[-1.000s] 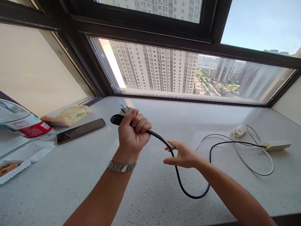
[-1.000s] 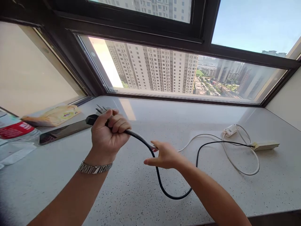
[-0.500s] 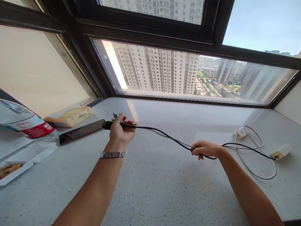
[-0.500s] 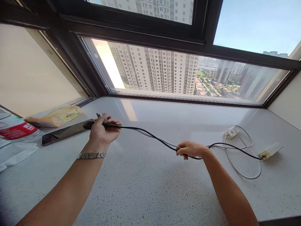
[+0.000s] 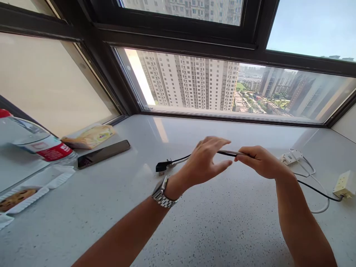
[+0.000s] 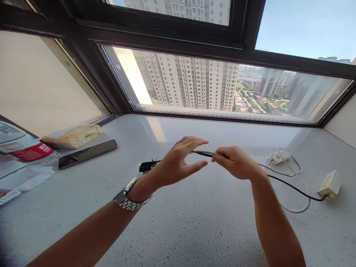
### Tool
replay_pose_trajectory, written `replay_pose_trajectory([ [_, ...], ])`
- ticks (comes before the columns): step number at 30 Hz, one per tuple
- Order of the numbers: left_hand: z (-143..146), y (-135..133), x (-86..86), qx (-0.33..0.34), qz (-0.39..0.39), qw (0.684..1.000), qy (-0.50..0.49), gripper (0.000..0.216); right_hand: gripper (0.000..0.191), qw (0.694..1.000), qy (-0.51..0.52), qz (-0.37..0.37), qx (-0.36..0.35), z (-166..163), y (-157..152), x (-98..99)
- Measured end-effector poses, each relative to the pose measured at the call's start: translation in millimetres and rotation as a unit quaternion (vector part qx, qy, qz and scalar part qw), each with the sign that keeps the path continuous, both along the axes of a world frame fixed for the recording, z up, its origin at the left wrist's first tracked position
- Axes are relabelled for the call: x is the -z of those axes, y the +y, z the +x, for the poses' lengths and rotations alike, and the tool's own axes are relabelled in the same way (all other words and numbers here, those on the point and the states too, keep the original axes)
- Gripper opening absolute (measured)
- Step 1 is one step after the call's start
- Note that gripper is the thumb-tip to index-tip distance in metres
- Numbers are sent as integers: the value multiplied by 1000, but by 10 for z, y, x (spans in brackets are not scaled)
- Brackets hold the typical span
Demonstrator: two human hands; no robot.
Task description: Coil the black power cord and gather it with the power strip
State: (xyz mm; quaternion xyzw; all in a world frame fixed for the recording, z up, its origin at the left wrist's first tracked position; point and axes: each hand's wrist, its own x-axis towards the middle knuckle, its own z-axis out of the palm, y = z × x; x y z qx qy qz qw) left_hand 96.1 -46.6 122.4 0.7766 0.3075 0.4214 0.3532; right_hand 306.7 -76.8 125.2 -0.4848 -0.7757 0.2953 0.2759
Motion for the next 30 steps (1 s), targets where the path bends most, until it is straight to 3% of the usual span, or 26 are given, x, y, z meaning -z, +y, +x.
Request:
replay_pose_trajectory([
  [2,275,135,-114,102,-26,985,133,2,24,1000,11,18,3,2,-41,-21],
  [5,480,343,-228,144,-103,967,186,29,21,996,90,-13,24,81,-31,-38],
  [8,503,460,-372,101,-118,984,89,32,43,974,211,-79,1,191,30,-44],
  [11,475,455,-537,106,-206,973,0,40,46,949,301,-80,52,254,110,-19],
  [15,476,308,-706,199,-387,894,-104,42,54,915,390,15,105,211,274,106],
  [17,514,215,-741,213,-436,855,-182,44,63,894,423,84,118,133,380,213],
  [20,602,136,-715,173,-437,807,-356,53,66,890,420,126,124,-23,517,421],
  [22,655,152,-655,137,-396,771,-479,54,65,917,361,125,112,-117,565,566],
  [24,682,214,-576,93,-347,734,-576,54,75,943,291,126,100,-185,579,687],
  [26,679,295,-483,38,-318,706,-631,53,90,951,270,127,84,-222,576,760],
  [30,605,418,-259,-35,-309,685,-659,49,103,931,347,105,43,-241,577,780],
])
